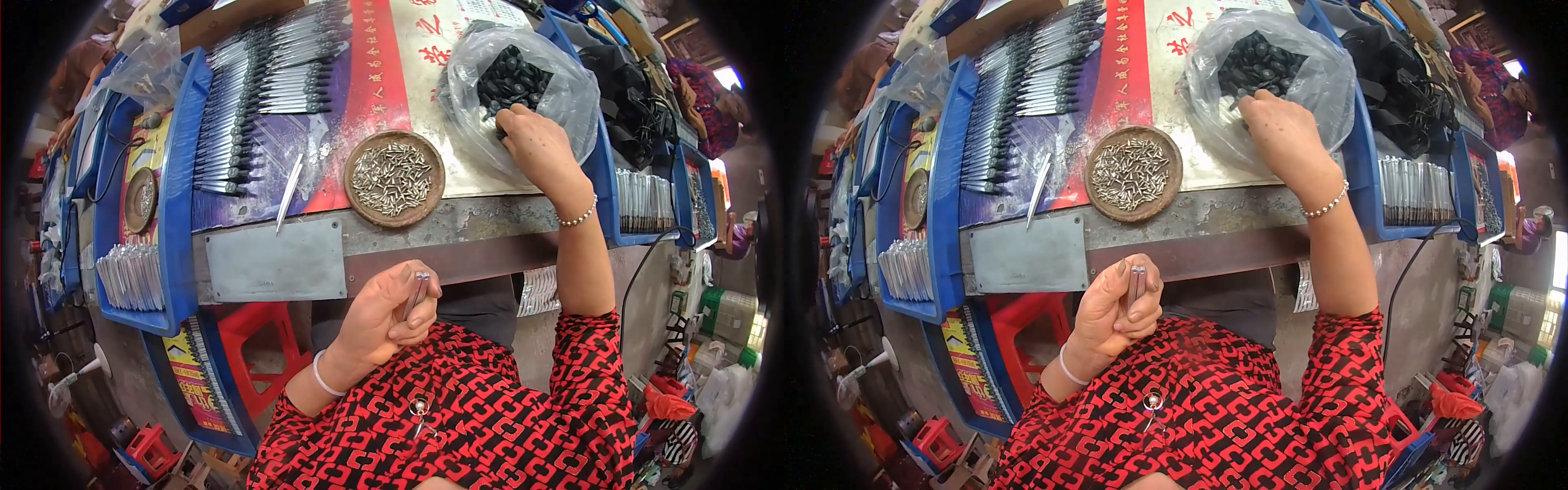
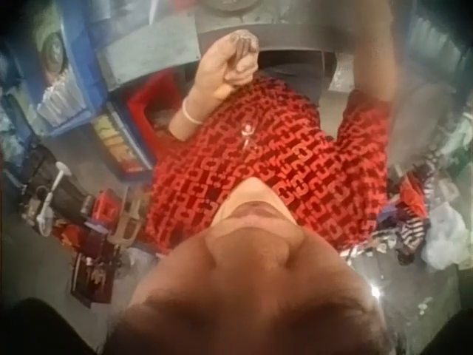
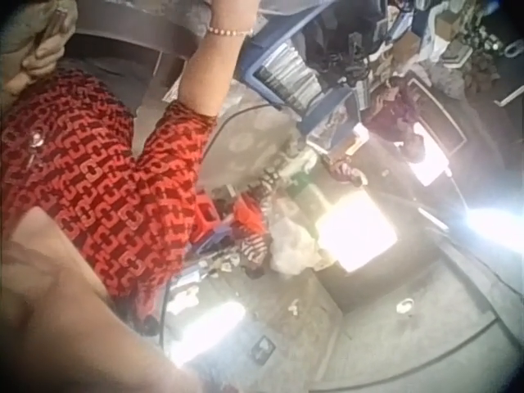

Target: The person assembles small metal pins into plastic housings by hand at a factory workbench, creating assembled parts.

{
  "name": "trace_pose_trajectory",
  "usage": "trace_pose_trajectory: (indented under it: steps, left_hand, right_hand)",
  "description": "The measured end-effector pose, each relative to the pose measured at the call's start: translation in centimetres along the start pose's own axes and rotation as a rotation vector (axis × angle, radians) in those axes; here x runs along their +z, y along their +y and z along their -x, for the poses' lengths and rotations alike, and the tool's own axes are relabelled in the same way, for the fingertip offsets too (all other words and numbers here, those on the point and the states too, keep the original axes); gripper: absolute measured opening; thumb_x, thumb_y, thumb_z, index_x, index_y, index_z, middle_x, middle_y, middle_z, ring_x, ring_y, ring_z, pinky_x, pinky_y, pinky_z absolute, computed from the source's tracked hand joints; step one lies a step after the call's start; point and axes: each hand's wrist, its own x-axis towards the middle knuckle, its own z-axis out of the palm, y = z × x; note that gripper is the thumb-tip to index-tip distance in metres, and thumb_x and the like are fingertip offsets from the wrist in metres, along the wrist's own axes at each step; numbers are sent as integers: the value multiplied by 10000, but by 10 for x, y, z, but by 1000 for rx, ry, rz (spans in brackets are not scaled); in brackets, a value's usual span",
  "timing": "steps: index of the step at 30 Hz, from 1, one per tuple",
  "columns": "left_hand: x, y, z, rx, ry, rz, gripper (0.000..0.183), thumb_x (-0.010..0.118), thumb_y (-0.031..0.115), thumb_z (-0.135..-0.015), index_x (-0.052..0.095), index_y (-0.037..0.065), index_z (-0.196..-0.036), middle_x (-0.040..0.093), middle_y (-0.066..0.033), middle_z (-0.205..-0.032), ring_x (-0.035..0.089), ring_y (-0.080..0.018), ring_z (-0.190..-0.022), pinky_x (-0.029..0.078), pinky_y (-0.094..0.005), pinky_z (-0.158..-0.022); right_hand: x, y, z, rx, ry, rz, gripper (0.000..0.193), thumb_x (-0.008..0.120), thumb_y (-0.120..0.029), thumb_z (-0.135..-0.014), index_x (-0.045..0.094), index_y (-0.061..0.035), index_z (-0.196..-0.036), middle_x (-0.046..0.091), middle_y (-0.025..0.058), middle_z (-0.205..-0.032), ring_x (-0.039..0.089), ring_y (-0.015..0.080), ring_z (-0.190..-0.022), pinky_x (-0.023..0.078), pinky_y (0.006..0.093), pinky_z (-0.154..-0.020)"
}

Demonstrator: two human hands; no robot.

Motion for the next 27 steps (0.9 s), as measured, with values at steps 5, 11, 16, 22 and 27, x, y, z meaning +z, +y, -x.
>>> trace_pose_trajectory:
  steps: [5, 11, 16, 22, 27]
  left_hand:
    - [-5, 3, 3, -4, 40, 28, 353, 380, 352, -986, 503, 21, -990, 457, -16, -632, 275, -25, -400, 207, -176, -367]
    - [-4, 4, -3, 6, 20, -4, 367, 378, 378, -978, 487, 28, -989, 452, -17, -651, 299, -30, -417, 244, -180, -385]
    - [4, 2, -5, 7, 79, -84, 341, 379, 354, -985, 480, 28, -983, 458, -24, -667, 360, -62, -450, 309, -185, -429]
    - [7, -4, -5, -23, 81, -68, 314, 376, 323, -993, 487, 29, -992, 466, -21, -682, 367, -62, -458, 315, -182, -438]
    - [9, -8, -4, -31, 89, -63, 302, 379, 313, -994, 498, 35, -996, 472, -9, -688, 361, -53, -457, 308, -176, -437]
  right_hand:
    - [-18, -14, 1, 45, 102, -401, 115, 591, -64, -784, 577, 4, -877, 648, 147, -818, 628, 327, -725, 478, 390, -644]
    - [-35, -71, 53, -210, -146, -1079, 191, 626, -60, -809, 625, 22, -981, 639, 54, -804, 571, 85, -700, 441, 234, -613]
    - [-13, -88, 73, 96, -502, -1841, 235, 606, -24, -813, 551, 35, -1034, 575, 6, -844, 467, 18, -717, 362, 164, -600]
    - [-7, -89, 71, 191, -538, -1908, 198, 616, -96, -837, 587, 48, -971, 551, -16, -714, 389, -1, -535, 273, 166, -458]
    - [1, -97, 77, 238, -544, -2098, 221, 544, -188, -932, 604, 22, -970, 542, -27, -685, 391, 7, -511, 295, 172, -443]
